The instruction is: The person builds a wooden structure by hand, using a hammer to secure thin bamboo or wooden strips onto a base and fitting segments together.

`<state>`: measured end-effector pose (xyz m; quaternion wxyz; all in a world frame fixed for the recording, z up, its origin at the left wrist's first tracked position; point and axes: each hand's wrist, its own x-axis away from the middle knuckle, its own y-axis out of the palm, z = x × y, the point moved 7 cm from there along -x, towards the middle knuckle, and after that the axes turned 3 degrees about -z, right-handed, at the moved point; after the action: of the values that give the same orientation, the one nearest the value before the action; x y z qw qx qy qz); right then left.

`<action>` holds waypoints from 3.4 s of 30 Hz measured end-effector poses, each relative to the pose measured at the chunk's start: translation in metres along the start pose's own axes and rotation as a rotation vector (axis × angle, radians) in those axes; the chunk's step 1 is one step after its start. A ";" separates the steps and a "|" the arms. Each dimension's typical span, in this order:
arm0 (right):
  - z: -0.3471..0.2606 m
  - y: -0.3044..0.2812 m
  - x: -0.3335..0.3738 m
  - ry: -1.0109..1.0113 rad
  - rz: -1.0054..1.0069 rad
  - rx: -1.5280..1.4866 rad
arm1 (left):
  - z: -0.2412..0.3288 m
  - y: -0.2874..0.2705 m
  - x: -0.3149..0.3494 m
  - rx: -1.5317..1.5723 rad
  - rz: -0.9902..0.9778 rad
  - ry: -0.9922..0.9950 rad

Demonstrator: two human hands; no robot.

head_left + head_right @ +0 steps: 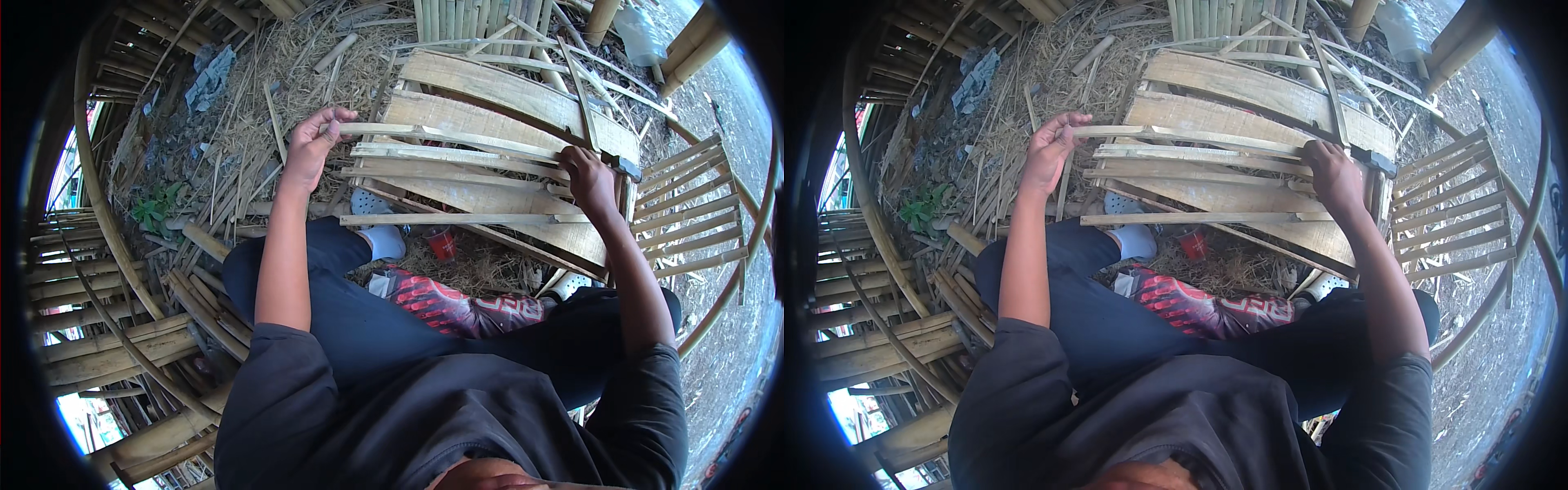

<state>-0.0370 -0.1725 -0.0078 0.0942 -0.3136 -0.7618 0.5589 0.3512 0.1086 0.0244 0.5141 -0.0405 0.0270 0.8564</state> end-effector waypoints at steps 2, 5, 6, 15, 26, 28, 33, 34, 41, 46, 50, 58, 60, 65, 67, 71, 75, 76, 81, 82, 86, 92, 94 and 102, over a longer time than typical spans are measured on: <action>-0.004 0.002 -0.001 -0.057 0.009 0.071 | -0.001 0.001 0.000 -0.008 0.048 -0.002; 0.000 0.008 -0.001 -0.096 0.010 0.078 | -0.001 0.003 -0.002 -0.020 0.052 0.081; -0.001 0.007 -0.001 -0.095 0.009 0.078 | 0.000 0.003 -0.001 -0.014 0.071 0.108; -0.009 0.007 0.003 -0.105 0.005 0.112 | -0.009 -0.003 0.001 0.010 0.106 0.222; -0.001 0.019 -0.002 -0.115 0.035 0.074 | -0.105 -0.066 -0.003 -0.143 0.312 -0.367; 0.004 0.012 0.001 -0.093 -0.016 0.080 | -0.123 -0.035 -0.004 -0.057 0.280 -0.531; 0.014 0.009 0.003 -0.049 -0.162 0.025 | -0.152 -0.020 -0.003 0.169 0.173 -0.683; 0.012 -0.003 0.003 -0.071 -0.067 0.000 | -0.152 -0.021 -0.003 0.139 0.176 -0.661; 0.076 -0.057 0.022 0.619 -0.077 0.389 | -0.136 -0.019 -0.004 0.379 0.096 -0.652; 0.063 -0.080 0.030 0.718 -0.241 0.316 | -0.111 -0.033 -0.005 0.201 0.100 -0.454; 0.053 -0.040 0.079 0.908 -0.980 -0.056 | -0.103 -0.025 -0.003 0.080 0.126 -0.444; -0.065 0.008 0.104 0.067 -0.287 0.141 | -0.104 -0.023 0.004 -0.245 0.131 -0.425; -0.055 0.028 0.111 0.027 -0.273 0.129 | -0.110 -0.018 0.005 -0.286 0.116 -0.472; -0.051 0.033 0.106 -0.118 -0.262 0.163 | -0.127 -0.019 0.008 -0.326 0.146 -0.572; -0.062 0.025 0.104 -0.235 -0.175 0.192 | -0.128 -0.025 0.006 -0.317 0.114 -0.567; -0.061 0.003 0.106 -0.277 -0.142 0.138 | -0.134 -0.027 0.005 -0.396 0.140 -0.612; -0.077 -0.044 0.103 -0.368 0.009 0.087 | -0.124 -0.040 -0.008 -0.548 0.145 -0.496; -0.080 -0.055 0.105 -0.385 0.064 0.082 | -0.124 -0.041 -0.010 -0.548 0.142 -0.488; -0.078 -0.086 0.100 -0.321 0.221 -0.101 | -0.103 -0.016 -0.022 -0.889 -0.141 -0.201; -0.078 -0.098 0.097 -0.305 0.293 -0.203 | -0.099 -0.025 -0.022 -0.981 -0.131 -0.112; -0.043 -0.126 0.086 -0.180 0.546 -0.492 | -0.069 0.008 -0.033 -1.116 -0.125 0.118; 0.038 -0.134 0.063 0.017 0.870 -0.787 | -0.045 0.058 -0.029 -0.905 -0.500 0.231; 0.052 -0.135 0.067 0.023 0.993 -0.812 | -0.052 0.072 -0.023 -1.027 -0.588 0.160; 0.094 -0.147 0.091 0.592 1.101 -0.738 | -0.041 0.085 -0.008 -1.086 -0.492 0.011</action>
<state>-0.2103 -0.2202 0.0739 -0.1104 -0.8013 -0.5748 0.1235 0.2816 0.0582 -0.0154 0.6030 -0.3073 -0.4224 0.6030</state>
